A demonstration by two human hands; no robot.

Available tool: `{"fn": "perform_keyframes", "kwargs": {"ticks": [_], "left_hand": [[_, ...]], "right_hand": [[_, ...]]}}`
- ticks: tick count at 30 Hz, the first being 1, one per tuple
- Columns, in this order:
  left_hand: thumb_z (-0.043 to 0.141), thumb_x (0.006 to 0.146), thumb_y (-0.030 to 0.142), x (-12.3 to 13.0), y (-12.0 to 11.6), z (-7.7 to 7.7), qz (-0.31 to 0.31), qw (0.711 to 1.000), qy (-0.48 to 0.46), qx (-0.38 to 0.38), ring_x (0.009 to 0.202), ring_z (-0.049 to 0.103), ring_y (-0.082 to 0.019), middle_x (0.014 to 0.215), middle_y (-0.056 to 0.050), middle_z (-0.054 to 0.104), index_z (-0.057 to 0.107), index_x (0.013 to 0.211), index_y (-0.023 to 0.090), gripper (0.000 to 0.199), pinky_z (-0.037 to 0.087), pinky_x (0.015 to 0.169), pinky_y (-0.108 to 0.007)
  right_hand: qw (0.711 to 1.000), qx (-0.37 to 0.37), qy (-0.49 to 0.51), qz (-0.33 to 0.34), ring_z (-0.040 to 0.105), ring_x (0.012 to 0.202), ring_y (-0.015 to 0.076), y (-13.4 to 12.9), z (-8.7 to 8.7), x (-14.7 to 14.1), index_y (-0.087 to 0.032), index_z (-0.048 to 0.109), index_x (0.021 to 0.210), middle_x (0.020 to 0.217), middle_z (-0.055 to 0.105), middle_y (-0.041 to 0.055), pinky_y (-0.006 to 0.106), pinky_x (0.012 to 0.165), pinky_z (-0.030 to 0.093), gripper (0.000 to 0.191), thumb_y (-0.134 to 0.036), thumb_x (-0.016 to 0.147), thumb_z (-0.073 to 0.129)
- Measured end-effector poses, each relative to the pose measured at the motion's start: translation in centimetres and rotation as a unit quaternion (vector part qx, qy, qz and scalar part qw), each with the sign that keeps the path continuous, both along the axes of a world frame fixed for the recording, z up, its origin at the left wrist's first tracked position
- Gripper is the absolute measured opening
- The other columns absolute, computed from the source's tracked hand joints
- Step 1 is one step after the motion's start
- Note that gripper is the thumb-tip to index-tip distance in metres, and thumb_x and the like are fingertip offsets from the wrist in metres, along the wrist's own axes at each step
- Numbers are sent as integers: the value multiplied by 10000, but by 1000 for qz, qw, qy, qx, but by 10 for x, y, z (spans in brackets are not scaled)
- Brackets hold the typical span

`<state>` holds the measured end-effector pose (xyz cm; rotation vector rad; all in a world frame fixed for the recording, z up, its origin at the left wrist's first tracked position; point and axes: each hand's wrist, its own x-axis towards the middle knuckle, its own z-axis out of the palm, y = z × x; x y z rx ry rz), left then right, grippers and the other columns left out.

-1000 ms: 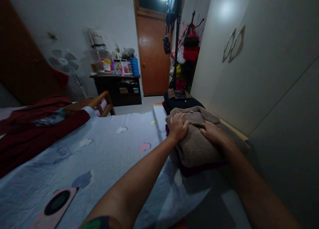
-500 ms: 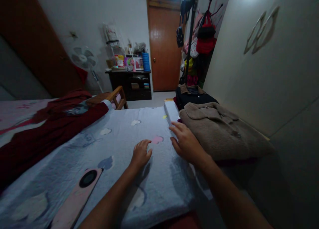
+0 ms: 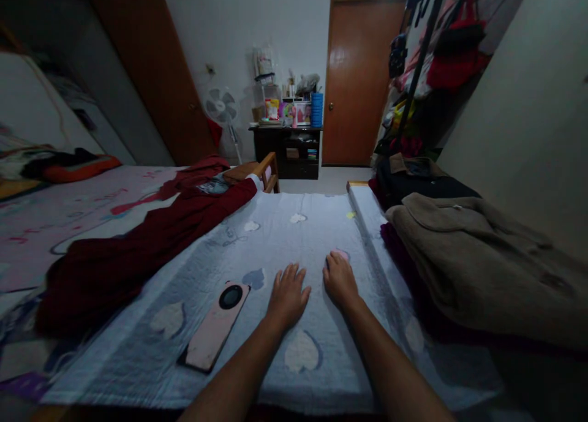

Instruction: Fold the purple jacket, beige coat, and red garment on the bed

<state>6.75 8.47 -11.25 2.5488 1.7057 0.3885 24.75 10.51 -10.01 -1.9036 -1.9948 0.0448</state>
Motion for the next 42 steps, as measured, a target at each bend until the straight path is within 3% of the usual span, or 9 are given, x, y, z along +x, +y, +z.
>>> {"fn": "perform_keyframes", "kwargs": {"ticks": [5, 15, 26, 31, 33, 36, 39, 42], "left_hand": [[437, 953, 406, -1, 0, 0, -1, 1000, -10, 4, 1434, 298, -261, 1518, -96, 410, 471, 1391, 212, 481, 201, 1181, -497], [478, 940, 361, -4, -4, 5, -13, 998, -50, -19, 1424, 314, -262, 1502, -92, 433, 492, 1364, 206, 451, 215, 1182, -496], [508, 922, 332, -5, -7, 15, -17, 996, -85, -35, 1403, 346, -263, 1479, -97, 459, 534, 1319, 204, 418, 221, 1181, -481], [571, 872, 324, -17, -4, 21, -51, 989, -105, -87, 1406, 350, -263, 1498, -99, 438, 526, 1341, 204, 487, 244, 1175, -468], [600, 839, 298, -31, 0, 28, -63, 984, -124, -110, 1338, 449, -251, 1424, -107, 523, 573, 1284, 193, 459, 331, 1134, -427], [547, 854, 241, -63, 7, 47, -3, 981, -183, -67, 1162, 592, -211, 1236, -103, 651, 634, 1167, 169, 333, 442, 1037, -357], [521, 848, 199, -102, 11, 78, 84, 978, -182, 61, 1168, 575, -222, 1212, -99, 655, 642, 1132, 175, 310, 426, 1052, -394], [524, 840, 197, -137, 9, 114, 235, 949, -101, 182, 1320, 428, -313, 1308, -122, 596, 649, 1132, 186, 318, 278, 1115, -573]], "right_hand": [[999, 32, -10, -1, 386, 1352, 252, 2, -12, 2, -102, 578, 1241, 1371, 531, 164, 397, 1136, 282, 360, -195, 905, 487], [998, 63, -13, 10, 426, 1321, 271, 1, -15, 3, -84, 580, 1231, 1359, 540, 186, 430, 1115, 324, 362, -182, 899, 473], [995, 95, -3, 26, 444, 1302, 273, 7, -30, 11, -108, 593, 1205, 1328, 560, 180, 443, 1084, 363, 348, -213, 895, 476], [994, 99, -21, 34, 436, 1301, 276, 8, -29, 12, -99, 598, 1187, 1309, 567, 182, 431, 1091, 355, 337, -218, 896, 476], [994, 100, -22, 36, 446, 1288, 275, 9, -28, 13, -101, 605, 1171, 1297, 572, 181, 427, 1092, 354, 326, -224, 897, 477], [994, 101, -20, 38, 463, 1267, 274, 9, -28, 14, -123, 613, 1151, 1280, 581, 168, 428, 1079, 369, 311, -236, 892, 484], [993, 106, -16, 39, 460, 1270, 277, 10, -29, 15, -123, 613, 1150, 1270, 586, 169, 436, 1074, 375, 312, -240, 892, 485], [993, 108, -12, 39, 456, 1275, 280, 11, -31, 15, -97, 609, 1161, 1283, 578, 185, 434, 1075, 372, 331, -240, 892, 482]]}}
